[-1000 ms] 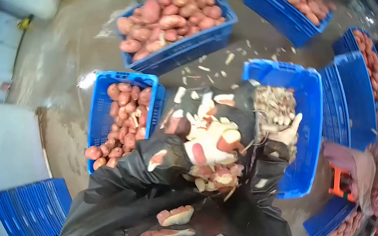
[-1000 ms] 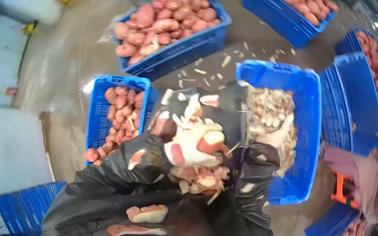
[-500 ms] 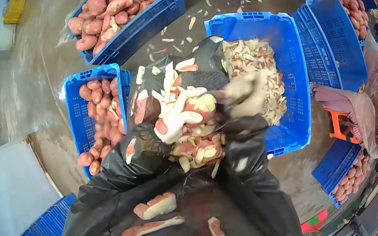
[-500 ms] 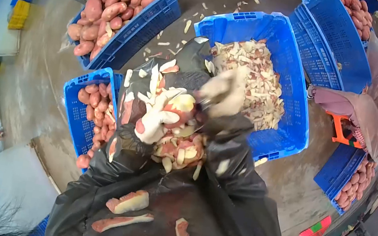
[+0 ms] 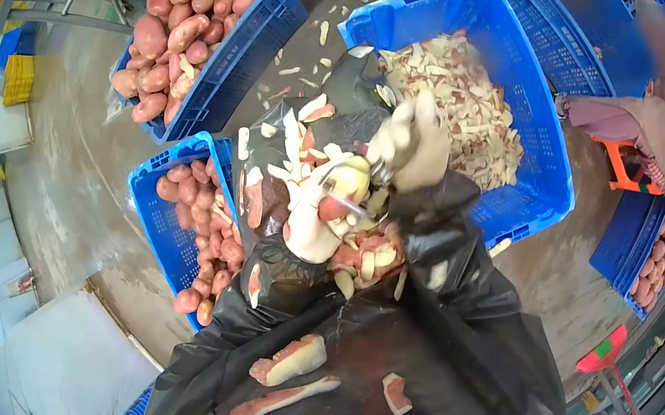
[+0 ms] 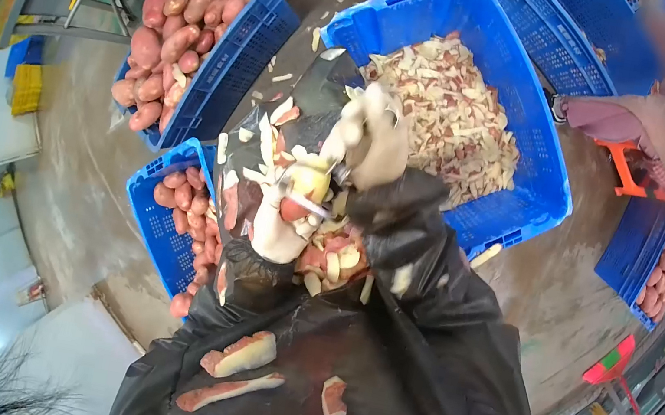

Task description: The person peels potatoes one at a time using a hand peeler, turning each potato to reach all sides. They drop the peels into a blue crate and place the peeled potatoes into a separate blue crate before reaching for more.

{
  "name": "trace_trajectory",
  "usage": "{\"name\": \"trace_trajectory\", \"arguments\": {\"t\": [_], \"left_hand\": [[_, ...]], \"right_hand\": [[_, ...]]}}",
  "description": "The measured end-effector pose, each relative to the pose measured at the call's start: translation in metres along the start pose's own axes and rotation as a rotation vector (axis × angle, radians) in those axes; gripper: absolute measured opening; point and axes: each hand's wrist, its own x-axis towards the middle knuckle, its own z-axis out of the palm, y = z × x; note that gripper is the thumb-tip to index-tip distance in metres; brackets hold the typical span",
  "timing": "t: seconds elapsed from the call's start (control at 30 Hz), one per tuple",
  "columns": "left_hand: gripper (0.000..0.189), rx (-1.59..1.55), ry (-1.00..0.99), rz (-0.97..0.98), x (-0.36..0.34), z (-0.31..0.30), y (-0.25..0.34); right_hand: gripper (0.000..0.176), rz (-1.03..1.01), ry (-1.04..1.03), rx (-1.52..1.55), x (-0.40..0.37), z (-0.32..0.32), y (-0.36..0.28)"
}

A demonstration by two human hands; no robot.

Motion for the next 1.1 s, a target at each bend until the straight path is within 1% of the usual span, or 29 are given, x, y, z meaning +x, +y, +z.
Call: {"name": "trace_trajectory", "arguments": {"t": [0.03, 0.07, 0.1, 0.13, 0.17, 0.2, 0.23, 0.27, 0.3, 0.33, 0.37, 0.4, 0.47, 0.5, 0.57, 0.6, 0.63, 0.7, 0.73, 0.77, 0.8, 0.83, 0.87, 0.9, 0.93, 0.97, 1.03, 1.07, 1.1], "left_hand": [[0.047, 0.009, -0.002, -0.004, 0.002, -0.007, 0.0], [0.048, -0.031, -0.199, -0.042, 0.007, -0.015, 0.002], [0.048, -0.067, -0.4, -0.076, 0.012, -0.018, 0.006], [0.048, 0.004, -0.258, 0.013, 0.009, -0.008, 0.003], [0.048, 0.004, -0.252, 0.007, 0.01, -0.005, 0.001], [0.047, 0.1, -0.249, 0.022, 0.009, -0.005, -0.002], [0.046, 0.201, -0.258, 0.042, 0.008, -0.004, -0.003], [0.051, 0.279, -0.157, 0.115, 0.006, 0.003, -0.001], [0.051, 0.282, -0.16, 0.119, 0.006, -0.004, -0.008], [0.052, 0.253, -0.242, 0.216, 0.011, -0.016, -0.015], [0.053, 0.221, -0.332, 0.315, 0.018, -0.009, -0.011], [0.053, 0.274, -0.453, 0.239, 0.014, -0.009, -0.003], [0.052, 0.278, -0.402, 0.244, 0.008, -0.016, -0.007], [0.052, 0.275, -0.374, 0.286, 0.011, -0.017, -0.007], [0.05, 0.32, -0.479, 0.436, 0.018, -0.025, -0.007], [0.05, 0.255, -0.507, 0.383, 0.024, -0.028, -0.01], [0.05, 0.189, -0.517, 0.322, 0.019, -0.03, -0.012], [0.051, 0.239, -0.487, 0.312, 0.011, -0.029, -0.008], [0.053, 0.284, -0.475, 0.309, 0.012, -0.026, -0.006], [0.051, 0.326, -0.42, 0.368, 0.013, -0.024, -0.005], [0.05, 0.341, -0.387, 0.432, 0.018, -0.02, -0.01], [0.045, 0.189, -0.279, 0.388, 0.024, -0.013, -0.017], [0.045, 0.289, -0.422, 0.387, 0.025, -0.006, -0.012], [0.046, 0.49, -0.413, 0.517, 0.026, -0.007, -0.01], [0.052, 0.457, -0.432, 0.623, 0.024, 0.004, -0.009], [0.063, 0.445, -0.563, 0.471, 0.009, 0.021, 0.005], [0.074, 0.336, -0.453, 0.686, 0.008, 0.045, 0.003], [0.074, 0.481, -0.335, 0.817, 0.019, 0.034, 0.001], [0.072, 0.701, -0.226, 0.795, 0.028, 0.021, -0.002]], "right_hand": [[0.037, 0.162, 0.113, 0.345, 0.009, 0.009, -0.004], [0.036, 0.111, 0.198, 0.423, 0.035, -0.008, 0.001], [0.037, 0.104, 0.088, 0.622, 0.05, -0.032, 0.005], [0.036, 0.123, -0.055, 0.623, 0.031, -0.021, -0.007], [0.036, 0.152, -0.186, 0.618, 0.002, -0.006, -0.018], [0.041, 0.198, -0.152, 0.502, -0.01, 0.007, -0.012], [0.04, 0.137, 0.104, 0.168, 0.012, -0.006, 0.005], [0.038, 0.155, 0.092, 0.441, 0.043, -0.024, 0.012], [0.037, 0.174, 0.072, 0.716, 0.062, -0.039, 0.012], [0.035, 0.203, -0.023, 0.803, 0.054, -0.04, 0.006], [0.034, 0.332, -0.285, 1.073, 0.039, -0.037, 0.005], [0.034, 0.328, -0.28, 1.077, 0.038, -0.031, 0.004], [0.029, 0.379, 0.015, 0.67, 0.021, -0.011, -0.004], [0.029, 0.346, 0.117, 0.732, 0.05, -0.029, 0.017], [0.031, 0.381, -0.027, 0.84, 0.043, -0.036, 0.001], [0.031, 0.384, -0.211, 0.967, 0.025, -0.029, 0.0], [0.031, 0.358, -0.348, 0.834, 0.013, -0.015, -0.003], [0.031, 0.476, 0.042, 0.704, 0.034, -0.007, 0.006], [0.03, 0.333, 0.03, 0.643, 0.046, -0.019, 0.014], [0.027, 0.266, -0.36, 0.911, 0.052, -0.04, 0.024], [0.04, 0.201, -0.479, 1.161, 0.037, -0.022, 0.01], [0.036, 0.337, -0.215, 0.909, 0.016, -0.011, -0.011], [0.025, 0.305, -0.158, 0.874, 0.014, -0.007, -0.019], [0.027, 0.282, 0.072, 0.814, 0.034, -0.015, -0.007], [0.029, 0.248, 0.159, 0.968, 0.05, -0.028, -0.005], [0.03, 0.166, 0.107, 1.116, 0.073, -0.052, 0.01], [0.032, 0.11, 0.21, 1.005, 0.06, -0.039, -0.017], [0.032, 0.151, 0.149, 0.996, 0.049, -0.026, -0.019], [0.032, 0.195, 0.09, 0.987, 0.041, -0.01, -0.014]]}}
